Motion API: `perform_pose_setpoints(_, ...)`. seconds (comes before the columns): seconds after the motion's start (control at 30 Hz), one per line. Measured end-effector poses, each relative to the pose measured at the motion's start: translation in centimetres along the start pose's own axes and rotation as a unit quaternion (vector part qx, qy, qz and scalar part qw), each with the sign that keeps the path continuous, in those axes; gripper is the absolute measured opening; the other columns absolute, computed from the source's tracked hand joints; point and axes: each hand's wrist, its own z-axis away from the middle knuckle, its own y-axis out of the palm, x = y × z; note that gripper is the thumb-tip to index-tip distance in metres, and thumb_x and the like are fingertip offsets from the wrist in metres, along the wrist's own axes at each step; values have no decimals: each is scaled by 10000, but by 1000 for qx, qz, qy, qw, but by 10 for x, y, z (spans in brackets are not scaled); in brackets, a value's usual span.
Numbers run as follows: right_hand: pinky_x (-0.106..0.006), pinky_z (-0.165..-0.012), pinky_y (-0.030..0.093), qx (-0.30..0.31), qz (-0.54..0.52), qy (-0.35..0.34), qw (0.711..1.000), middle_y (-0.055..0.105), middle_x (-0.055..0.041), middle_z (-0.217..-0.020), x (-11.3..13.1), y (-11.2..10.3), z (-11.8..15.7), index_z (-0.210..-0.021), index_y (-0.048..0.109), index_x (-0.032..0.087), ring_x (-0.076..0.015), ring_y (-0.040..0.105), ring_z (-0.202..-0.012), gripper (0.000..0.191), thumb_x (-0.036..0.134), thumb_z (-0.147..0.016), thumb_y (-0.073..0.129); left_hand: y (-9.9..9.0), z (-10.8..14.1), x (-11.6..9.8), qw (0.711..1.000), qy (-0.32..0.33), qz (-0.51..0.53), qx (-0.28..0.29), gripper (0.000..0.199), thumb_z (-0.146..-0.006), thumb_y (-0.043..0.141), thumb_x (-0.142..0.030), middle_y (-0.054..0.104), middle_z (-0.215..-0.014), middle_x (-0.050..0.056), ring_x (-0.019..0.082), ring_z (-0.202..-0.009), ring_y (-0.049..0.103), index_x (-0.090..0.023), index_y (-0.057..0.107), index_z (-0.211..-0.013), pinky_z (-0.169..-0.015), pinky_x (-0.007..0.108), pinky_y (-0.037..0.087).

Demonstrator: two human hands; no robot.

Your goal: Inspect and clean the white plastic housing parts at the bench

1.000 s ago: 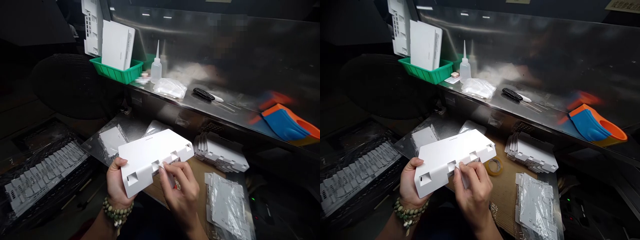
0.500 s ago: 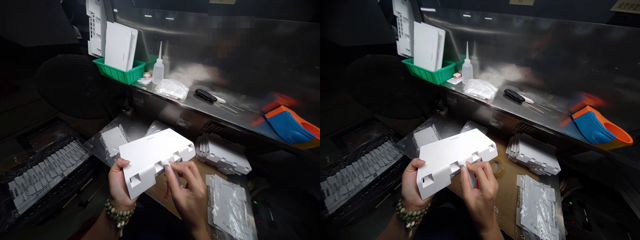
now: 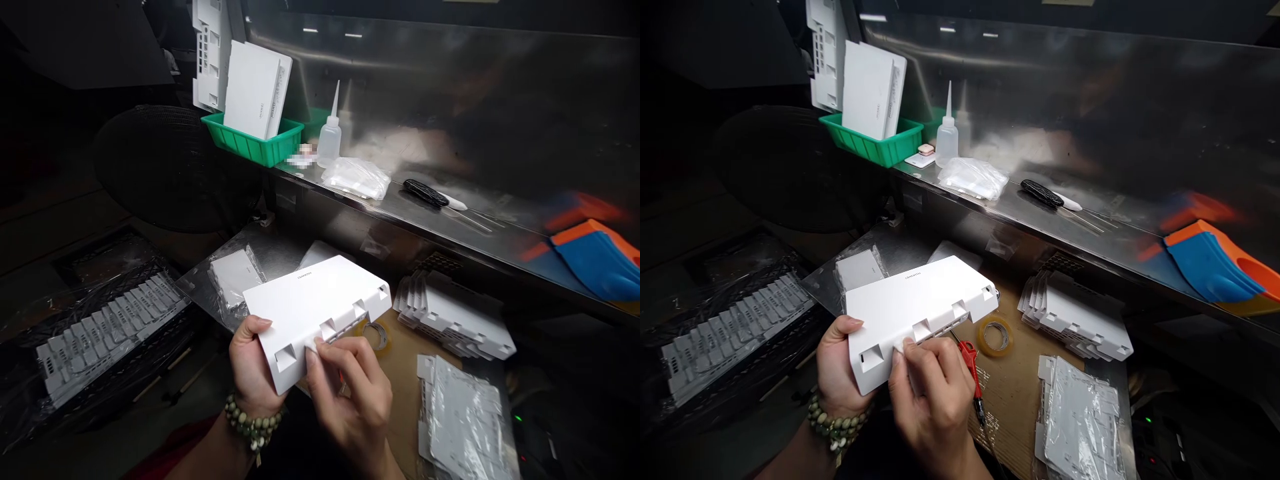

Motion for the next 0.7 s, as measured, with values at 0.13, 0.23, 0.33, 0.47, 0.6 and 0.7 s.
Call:
perform_pose_setpoints(0.13,-281,-637,507,-2,11,13,1000,614,-33,-852,0,1,-1,-1008,706,190,-143,602,-724,182,69,-873,701,0,-1,3,1000,-3,14,-2,666,-678,497,-134,811,-902,103,345,-977,764,-119,652,-1326,-899,491,620)
perform_pose_setpoints(0.23,-280,-642,513,-2,13,7,1000,616,-36,-851,4,4,1,-1007,705,183,-142,605,-722,181,65,-869,704,-1,-1,3,999,-21,25,7,668,-681,497,-144,810,-940,117,350,-996,759,-108,647,-1331,-906,495,618)
perform_pose_setpoints(0.33,-274,-642,523,11,-7,-24,1000,621,-31,-839,9,8,4,-1003,697,180,-142,613,-716,196,56,-851,712,-2,-1,3,998,-44,34,21,686,-673,500,-161,807,-991,133,363,-1014,753,-96,638,-1341,-908,504,617)
perform_pose_setpoints(0.47,-272,-642,516,5,8,9,1000,610,-30,-867,2,2,4,-1015,703,191,-144,612,-743,199,64,-862,702,-6,-3,-1,999,-16,10,43,700,-687,497,-143,813,-993,121,363,-1018,754,-117,617,-1376,-913,517,614)
perform_pose_setpoints(0.6,-338,-781,525,-111,21,62,992,600,-58,-1004,-19,-20,-4,-1039,691,213,-194,618,-940,165,150,-887,706,-17,-7,-13,997,3,-11,74,713,-706,491,-116,822,-958,96,358,-998,764,-160,598,-1410,-929,540,603)
perform_pose_setpoints(0.7,-468,-1010,468,-186,36,107,976,601,-90,-1176,-34,-38,-16,-1007,689,221,-257,584,-1178,99,278,-927,673,-30,-10,-26,992,-29,-26,116,673,-742,476,-109,825,-899,72,349,-940,779,-195,621,-1394,-918,539,604)
